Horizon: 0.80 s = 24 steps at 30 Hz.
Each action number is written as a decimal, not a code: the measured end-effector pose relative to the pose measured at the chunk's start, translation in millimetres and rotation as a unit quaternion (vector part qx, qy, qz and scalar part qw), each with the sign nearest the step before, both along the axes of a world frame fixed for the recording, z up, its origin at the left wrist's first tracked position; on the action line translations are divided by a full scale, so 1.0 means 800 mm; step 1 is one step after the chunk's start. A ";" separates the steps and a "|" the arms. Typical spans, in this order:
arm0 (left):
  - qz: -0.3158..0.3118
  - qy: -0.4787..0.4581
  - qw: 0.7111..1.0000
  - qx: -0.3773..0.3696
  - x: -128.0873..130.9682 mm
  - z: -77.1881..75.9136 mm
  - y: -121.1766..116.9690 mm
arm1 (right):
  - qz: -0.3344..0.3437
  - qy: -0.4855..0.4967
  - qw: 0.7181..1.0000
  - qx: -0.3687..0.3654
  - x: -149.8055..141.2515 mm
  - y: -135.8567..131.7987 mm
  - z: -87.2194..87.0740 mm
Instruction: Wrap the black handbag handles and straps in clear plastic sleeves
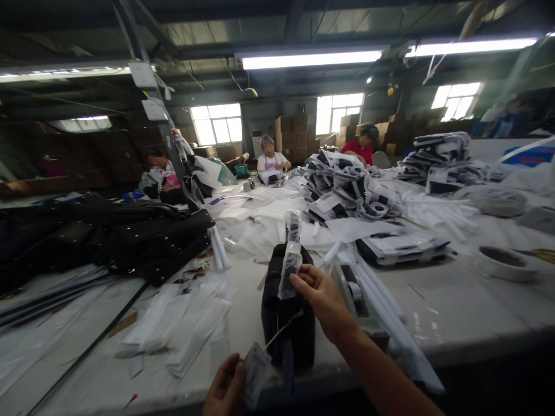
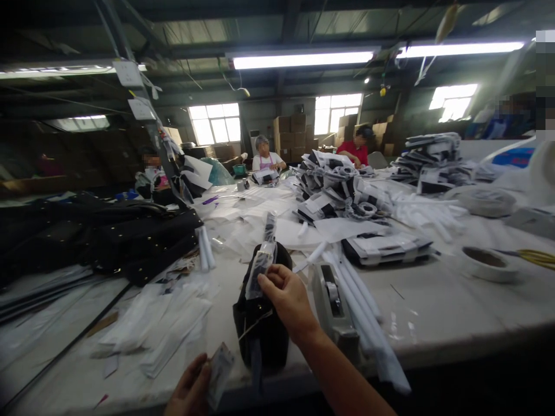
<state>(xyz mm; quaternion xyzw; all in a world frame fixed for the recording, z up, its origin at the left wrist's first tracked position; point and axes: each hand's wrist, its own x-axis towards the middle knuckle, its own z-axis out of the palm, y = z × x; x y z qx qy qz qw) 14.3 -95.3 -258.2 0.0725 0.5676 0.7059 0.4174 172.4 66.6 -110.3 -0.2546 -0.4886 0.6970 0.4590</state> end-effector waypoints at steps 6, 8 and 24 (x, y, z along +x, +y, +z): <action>-0.092 0.126 0.988 0.006 0.016 0.002 0.012 | 0.020 -0.030 0.999 0.027 0.001 0.004 -0.006; -0.133 0.123 0.983 0.011 0.021 0.003 0.012 | 0.014 -0.042 0.999 0.028 0.006 0.006 -0.006; -0.150 0.256 0.953 -0.058 -0.007 0.030 -0.008 | -0.241 -0.248 0.928 0.139 0.056 -0.008 -0.096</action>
